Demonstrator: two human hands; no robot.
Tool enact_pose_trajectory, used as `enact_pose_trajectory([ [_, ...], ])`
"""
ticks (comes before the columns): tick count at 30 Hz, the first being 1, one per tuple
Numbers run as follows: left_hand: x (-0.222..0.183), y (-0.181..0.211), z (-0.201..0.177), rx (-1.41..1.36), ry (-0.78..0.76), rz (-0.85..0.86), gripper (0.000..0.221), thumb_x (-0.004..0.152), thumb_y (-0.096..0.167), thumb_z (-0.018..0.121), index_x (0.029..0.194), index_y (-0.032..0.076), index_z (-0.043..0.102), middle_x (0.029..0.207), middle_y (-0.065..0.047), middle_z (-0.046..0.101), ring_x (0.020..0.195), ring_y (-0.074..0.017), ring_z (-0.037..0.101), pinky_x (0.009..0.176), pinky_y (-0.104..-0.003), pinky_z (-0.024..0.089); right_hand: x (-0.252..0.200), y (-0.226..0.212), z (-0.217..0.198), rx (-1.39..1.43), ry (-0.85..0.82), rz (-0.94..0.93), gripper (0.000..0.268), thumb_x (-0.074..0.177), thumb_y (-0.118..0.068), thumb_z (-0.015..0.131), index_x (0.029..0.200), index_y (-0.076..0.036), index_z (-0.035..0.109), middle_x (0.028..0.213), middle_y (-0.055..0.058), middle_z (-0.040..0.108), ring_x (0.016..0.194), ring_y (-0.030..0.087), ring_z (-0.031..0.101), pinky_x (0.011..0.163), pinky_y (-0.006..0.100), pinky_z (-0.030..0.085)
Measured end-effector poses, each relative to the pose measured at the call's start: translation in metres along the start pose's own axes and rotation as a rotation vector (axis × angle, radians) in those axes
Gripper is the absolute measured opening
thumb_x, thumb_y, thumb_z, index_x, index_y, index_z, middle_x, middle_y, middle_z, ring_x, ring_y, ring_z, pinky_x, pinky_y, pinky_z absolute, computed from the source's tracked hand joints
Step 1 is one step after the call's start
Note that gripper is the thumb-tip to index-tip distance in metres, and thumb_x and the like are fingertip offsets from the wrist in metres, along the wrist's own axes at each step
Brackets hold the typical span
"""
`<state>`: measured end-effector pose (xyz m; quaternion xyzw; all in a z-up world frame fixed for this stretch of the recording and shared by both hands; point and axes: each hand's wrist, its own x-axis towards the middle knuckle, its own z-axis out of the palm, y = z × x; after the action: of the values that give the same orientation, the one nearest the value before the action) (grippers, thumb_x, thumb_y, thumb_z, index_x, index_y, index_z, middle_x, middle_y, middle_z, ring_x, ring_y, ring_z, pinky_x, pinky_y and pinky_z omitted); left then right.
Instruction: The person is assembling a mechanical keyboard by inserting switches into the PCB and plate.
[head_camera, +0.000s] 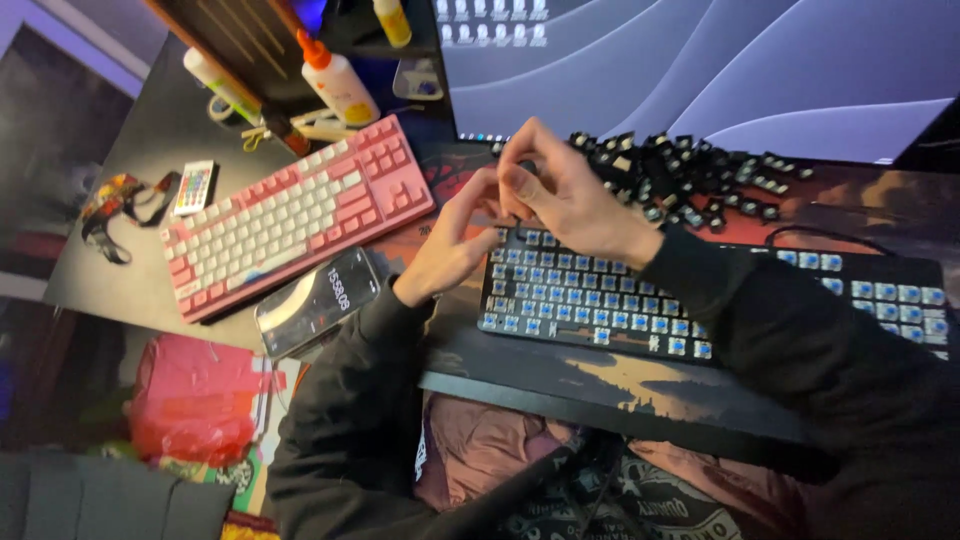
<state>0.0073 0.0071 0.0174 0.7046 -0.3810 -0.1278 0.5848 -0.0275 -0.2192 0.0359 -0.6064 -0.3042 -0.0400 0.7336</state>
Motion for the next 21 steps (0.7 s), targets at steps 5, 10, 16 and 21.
enact_pose_trajectory([
  [5, 0.004, 0.015, 0.003, 0.031, 0.109, -0.023, 0.063, 0.088, -0.012, 0.047, 0.145, 0.0, 0.072, 0.107, -0.014, 0.076, 0.104, -0.0294, 0.071, 0.102, -0.043, 0.061, 0.002, -0.01, 0.015, 0.095, 0.005, 0.06, 0.067, 0.134, -0.056, 0.033, 0.146, -0.001, 0.068, 0.095, 0.004, 0.061, 0.093, 0.014, 0.061, 0.09, 0.035, 0.057],
  [10, 0.004, 0.024, 0.005, 0.119, 0.196, -0.044, 0.037, 0.09, -0.012, 0.052, 0.112, 0.004, 0.077, 0.093, -0.013, 0.075, 0.09, -0.0275, 0.066, 0.097, -0.044, 0.061, 0.005, -0.026, 0.014, -0.039, -0.016, -0.043, 0.024, 0.126, -0.023, 0.072, 0.138, -0.002, 0.07, 0.108, 0.012, 0.079, 0.1, 0.019, 0.075, 0.097, 0.036, 0.063],
  [16, -0.008, -0.005, -0.027, 0.976, 0.431, 0.133, 0.038, 0.083, 0.001, 0.074, 0.117, 0.015, 0.08, 0.107, -0.007, 0.074, 0.104, -0.0355, 0.066, 0.095, -0.047, 0.053, 0.002, -0.018, 0.015, 0.004, 0.012, -0.036, 0.02, 0.133, -0.023, 0.055, 0.138, -0.005, 0.05, 0.091, 0.007, 0.066, 0.085, 0.016, 0.064, 0.086, 0.037, 0.06],
  [21, -0.013, -0.008, -0.04, 1.421, 0.601, 0.058, 0.046, 0.083, 0.005, 0.078, 0.127, 0.014, 0.082, 0.126, -0.009, 0.072, 0.121, -0.0347, 0.065, 0.1, -0.046, 0.053, 0.001, -0.004, 0.008, 0.162, 0.08, 0.055, 0.059, 0.135, -0.051, 0.035, 0.135, -0.003, 0.069, 0.092, 0.005, 0.059, 0.092, 0.014, 0.063, 0.091, 0.034, 0.053],
])
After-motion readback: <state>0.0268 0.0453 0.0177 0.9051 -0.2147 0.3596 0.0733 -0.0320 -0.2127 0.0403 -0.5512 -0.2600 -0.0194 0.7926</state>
